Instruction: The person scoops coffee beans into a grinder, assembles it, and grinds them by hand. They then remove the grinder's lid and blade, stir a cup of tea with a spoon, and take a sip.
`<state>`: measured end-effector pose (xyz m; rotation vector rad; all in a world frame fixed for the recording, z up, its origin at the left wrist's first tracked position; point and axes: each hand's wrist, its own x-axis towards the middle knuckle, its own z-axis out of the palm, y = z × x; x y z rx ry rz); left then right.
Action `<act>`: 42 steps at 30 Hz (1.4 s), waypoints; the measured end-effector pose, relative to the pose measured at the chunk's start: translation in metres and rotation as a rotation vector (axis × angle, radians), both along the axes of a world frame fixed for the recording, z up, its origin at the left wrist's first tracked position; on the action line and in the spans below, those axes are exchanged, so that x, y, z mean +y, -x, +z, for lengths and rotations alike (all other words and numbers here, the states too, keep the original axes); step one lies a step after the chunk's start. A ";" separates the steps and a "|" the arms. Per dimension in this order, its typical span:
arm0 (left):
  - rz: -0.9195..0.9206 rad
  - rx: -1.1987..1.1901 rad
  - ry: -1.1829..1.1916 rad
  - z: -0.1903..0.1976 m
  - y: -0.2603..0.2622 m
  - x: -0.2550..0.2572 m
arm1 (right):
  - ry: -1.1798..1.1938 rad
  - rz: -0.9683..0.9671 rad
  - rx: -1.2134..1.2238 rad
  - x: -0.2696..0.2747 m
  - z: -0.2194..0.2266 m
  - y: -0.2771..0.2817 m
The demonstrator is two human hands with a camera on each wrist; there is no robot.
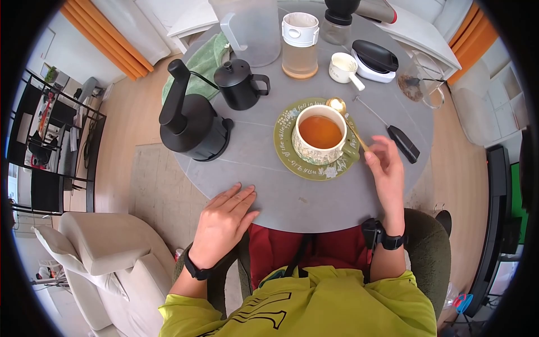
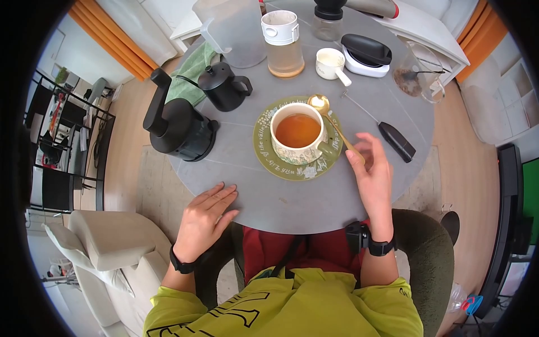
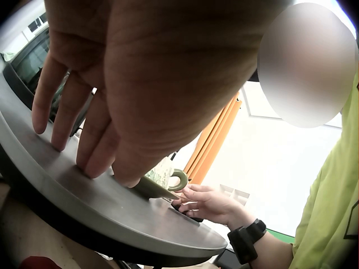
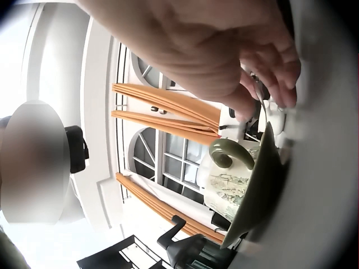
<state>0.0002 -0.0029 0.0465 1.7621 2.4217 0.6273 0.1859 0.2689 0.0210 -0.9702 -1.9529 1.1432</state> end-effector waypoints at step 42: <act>0.025 -0.007 -0.030 -0.003 0.005 0.001 | -0.025 0.207 0.118 -0.053 0.056 0.004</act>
